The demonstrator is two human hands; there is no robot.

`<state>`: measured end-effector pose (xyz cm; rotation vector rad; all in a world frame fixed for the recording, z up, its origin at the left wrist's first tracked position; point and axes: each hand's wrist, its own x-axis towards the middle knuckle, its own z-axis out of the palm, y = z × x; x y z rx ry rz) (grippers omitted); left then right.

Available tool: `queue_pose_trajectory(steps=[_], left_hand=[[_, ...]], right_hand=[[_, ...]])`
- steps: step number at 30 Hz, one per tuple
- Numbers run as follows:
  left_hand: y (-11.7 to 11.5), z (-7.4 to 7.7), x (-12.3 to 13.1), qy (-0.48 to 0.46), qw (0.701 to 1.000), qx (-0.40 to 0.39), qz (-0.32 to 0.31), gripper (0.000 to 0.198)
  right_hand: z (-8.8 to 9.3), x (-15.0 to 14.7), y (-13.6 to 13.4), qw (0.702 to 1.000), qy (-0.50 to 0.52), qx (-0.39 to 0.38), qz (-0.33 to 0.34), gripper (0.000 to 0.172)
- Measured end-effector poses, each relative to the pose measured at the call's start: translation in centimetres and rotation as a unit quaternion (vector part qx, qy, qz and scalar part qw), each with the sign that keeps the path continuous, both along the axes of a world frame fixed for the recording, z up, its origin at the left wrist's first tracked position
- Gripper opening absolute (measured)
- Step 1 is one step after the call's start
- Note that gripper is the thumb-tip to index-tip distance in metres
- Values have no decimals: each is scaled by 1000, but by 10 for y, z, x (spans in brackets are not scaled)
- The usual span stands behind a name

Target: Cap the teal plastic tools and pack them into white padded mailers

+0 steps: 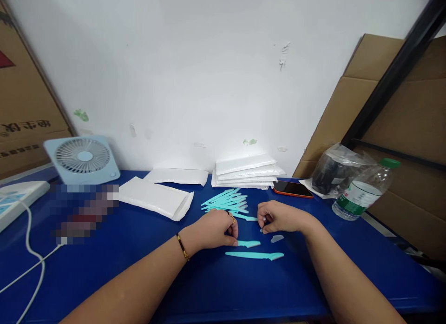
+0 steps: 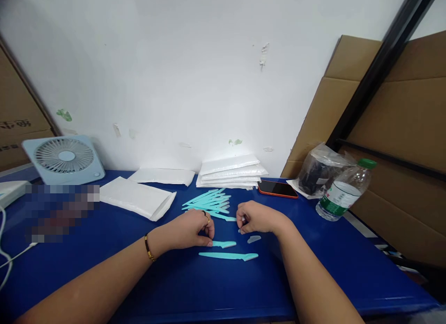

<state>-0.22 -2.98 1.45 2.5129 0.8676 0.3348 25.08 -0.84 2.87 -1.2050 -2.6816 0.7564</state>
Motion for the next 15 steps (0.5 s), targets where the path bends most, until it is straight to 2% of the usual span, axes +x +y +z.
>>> queue_pose_trajectory(steps=[2, 5, 9, 11, 15], left_hand=[[-1, -4, 1, 3, 1000, -1, 13, 13], [1, -7, 2, -25, 998, -2, 59, 13], [6, -5, 1, -113, 980, -113, 120, 18], [10, -4, -1, -140, 968, -143, 150, 20], [15, -4, -4, -170, 964, -102, 178, 23]], right_hand=[[-3, -1, 1, 999, 15, -1, -31, 6], [-2, 0, 3, 989, 113, -19, -89, 13], [10, 5, 2, 955, 259, -28, -142, 23], [17, 7, -1, 945, 296, -9, -141, 21], [26, 9, -7, 943, 318, 50, -88, 13]])
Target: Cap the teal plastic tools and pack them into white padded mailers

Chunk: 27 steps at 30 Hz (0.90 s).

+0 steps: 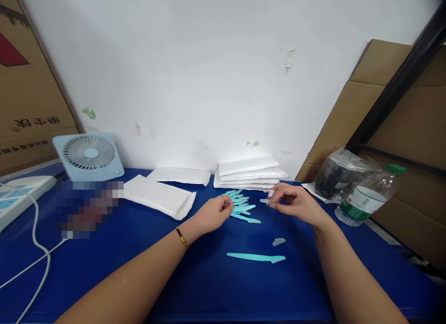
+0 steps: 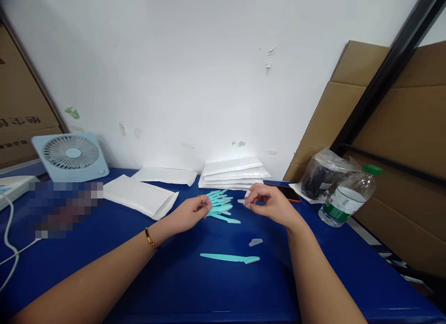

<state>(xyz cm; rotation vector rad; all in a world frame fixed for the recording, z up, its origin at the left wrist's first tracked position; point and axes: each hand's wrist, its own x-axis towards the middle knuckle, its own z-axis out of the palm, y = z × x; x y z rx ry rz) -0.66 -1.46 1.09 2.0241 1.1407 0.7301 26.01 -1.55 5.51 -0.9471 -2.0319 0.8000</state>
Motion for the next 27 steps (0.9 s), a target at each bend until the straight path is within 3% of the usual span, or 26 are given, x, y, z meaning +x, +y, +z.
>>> queue_pose_trajectory(steps=[4, 13, 22, 27], left_hand=[[0, 1, 0, -18, 1000, -8, 3, 25], [2, -3, 0, -17, 999, -37, -30, 26], [-3, 2, 7, -17, 998, -61, -31, 26], [3, -2, 4, -15, 999, -35, -6, 27]], right_hand=[[3, -4, -5, 998, 8, -29, 55, 10], [-5, -8, -2, 995, 23, -64, 77, 10], [-14, -30, -1, 996, -52, 20, 72, 16], [-5, -15, -1, 998, -37, 38, 28, 15]])
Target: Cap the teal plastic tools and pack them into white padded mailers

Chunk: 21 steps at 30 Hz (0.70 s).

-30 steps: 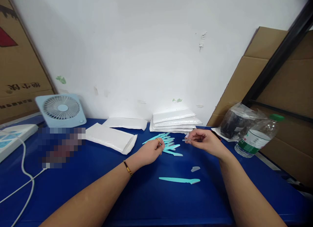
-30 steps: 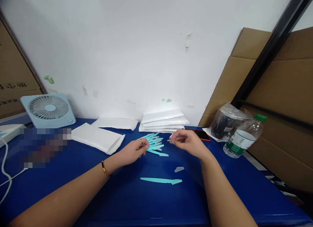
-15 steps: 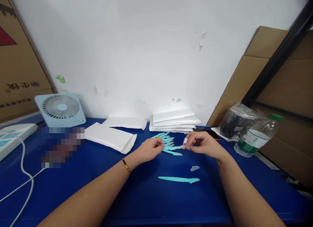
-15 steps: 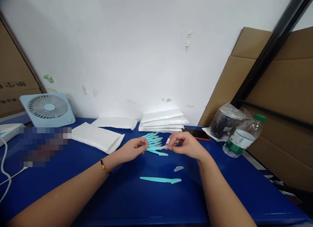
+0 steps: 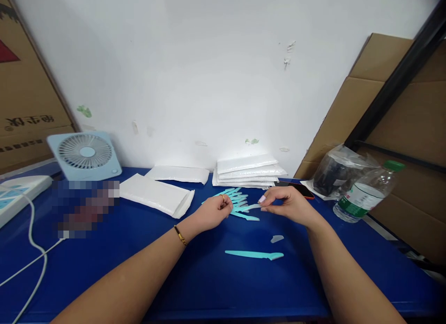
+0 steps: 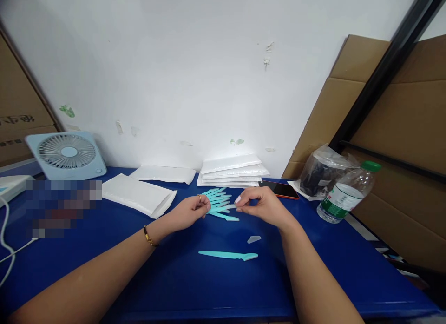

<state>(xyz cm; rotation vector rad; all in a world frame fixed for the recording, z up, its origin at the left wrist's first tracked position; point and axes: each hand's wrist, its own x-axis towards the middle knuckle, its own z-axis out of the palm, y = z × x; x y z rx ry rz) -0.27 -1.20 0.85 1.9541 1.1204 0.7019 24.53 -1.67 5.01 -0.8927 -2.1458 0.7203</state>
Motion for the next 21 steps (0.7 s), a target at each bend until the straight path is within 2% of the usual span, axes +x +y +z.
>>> queue_pose_trajectory(steps=[6, 12, 16, 19, 21], left_hand=[[3, 1, -4, -14, 1000, -9, -2, 27], [0, -1, -2, -7, 1000, -13, -26, 28], [1, -3, -2, 67, 995, 71, 4, 25], [-1, 1, -1, 152, 976, 152, 30, 21], [-7, 6, 1, 180, 963, 199, 38, 17]], right_hand=[[7, 14, 0, 1000, 4, 2, -14, 11], [-8, -6, 2, 1000, 3, -14, 18, 12], [-12, -13, 3, 998, -45, -10, 32, 13], [-8, 1, 4, 991, -126, -47, 24, 23], [-7, 15, 6, 974, -207, -92, 22, 29]])
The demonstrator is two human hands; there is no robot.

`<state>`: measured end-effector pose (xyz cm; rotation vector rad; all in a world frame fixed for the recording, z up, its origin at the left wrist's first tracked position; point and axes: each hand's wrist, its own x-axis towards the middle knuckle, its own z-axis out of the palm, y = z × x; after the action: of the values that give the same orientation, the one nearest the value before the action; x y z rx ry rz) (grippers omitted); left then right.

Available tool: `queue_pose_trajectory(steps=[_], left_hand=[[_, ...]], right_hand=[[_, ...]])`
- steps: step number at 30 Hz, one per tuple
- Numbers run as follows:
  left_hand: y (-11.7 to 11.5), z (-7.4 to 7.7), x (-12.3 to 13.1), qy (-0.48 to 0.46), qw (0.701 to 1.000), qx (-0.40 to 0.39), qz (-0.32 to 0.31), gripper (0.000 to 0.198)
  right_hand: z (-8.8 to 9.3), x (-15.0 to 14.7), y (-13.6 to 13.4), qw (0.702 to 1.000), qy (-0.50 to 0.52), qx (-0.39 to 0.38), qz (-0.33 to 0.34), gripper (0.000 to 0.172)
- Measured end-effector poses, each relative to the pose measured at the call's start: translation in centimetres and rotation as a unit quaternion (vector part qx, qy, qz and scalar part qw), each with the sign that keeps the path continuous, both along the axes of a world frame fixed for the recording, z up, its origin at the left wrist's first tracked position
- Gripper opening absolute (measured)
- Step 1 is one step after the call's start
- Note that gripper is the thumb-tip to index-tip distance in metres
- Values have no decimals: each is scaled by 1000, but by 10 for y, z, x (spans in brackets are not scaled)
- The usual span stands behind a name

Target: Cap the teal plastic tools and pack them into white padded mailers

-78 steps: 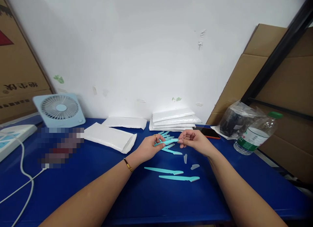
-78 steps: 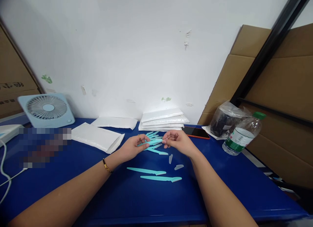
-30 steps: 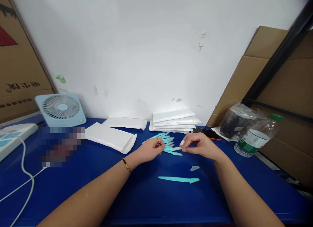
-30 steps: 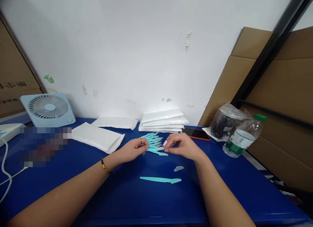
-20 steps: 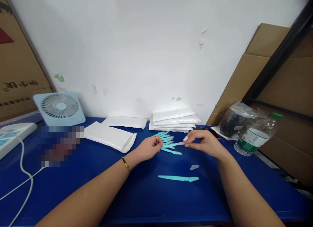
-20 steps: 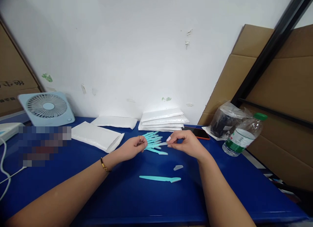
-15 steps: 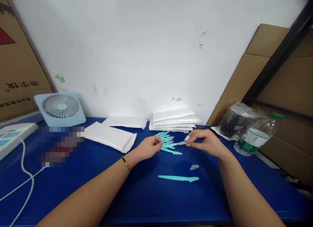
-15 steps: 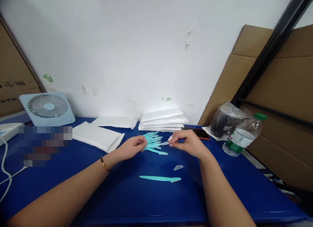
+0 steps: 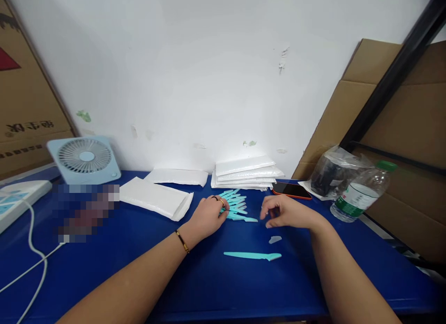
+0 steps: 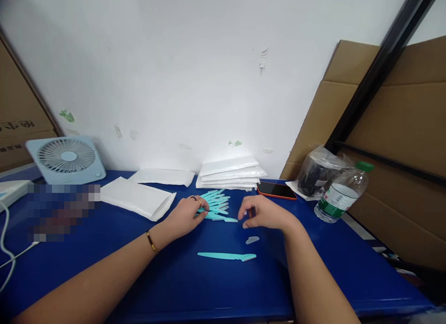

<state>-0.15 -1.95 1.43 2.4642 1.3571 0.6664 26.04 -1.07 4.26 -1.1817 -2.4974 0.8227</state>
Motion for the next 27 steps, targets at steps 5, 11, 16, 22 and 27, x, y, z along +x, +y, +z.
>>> queue_pose_trajectory(steps=[5, 11, 16, 22, 27], left_hand=[[-27, 3, 14, 24, 988, -35, -151, 30], [-34, -14, 26, 97, 982, -25, -162, 10], [-24, -16, 23, 78, 988, -43, -126, 5], [-19, -17, 23, 17, 983, -153, -99, 9], [-18, -18, 23, -2, 980, -172, -96, 11]], right_hand=[[-10, 17, 6, 984, -150, -92, -17, 29], [-13, 23, 10, 977, -161, -112, -89, 17], [-15, 34, 1, 982, -91, -140, -91, 16], [-22, 35, -18, 990, -31, -125, -52, 22], [-26, 26, -22, 994, -2, -98, -54, 20]])
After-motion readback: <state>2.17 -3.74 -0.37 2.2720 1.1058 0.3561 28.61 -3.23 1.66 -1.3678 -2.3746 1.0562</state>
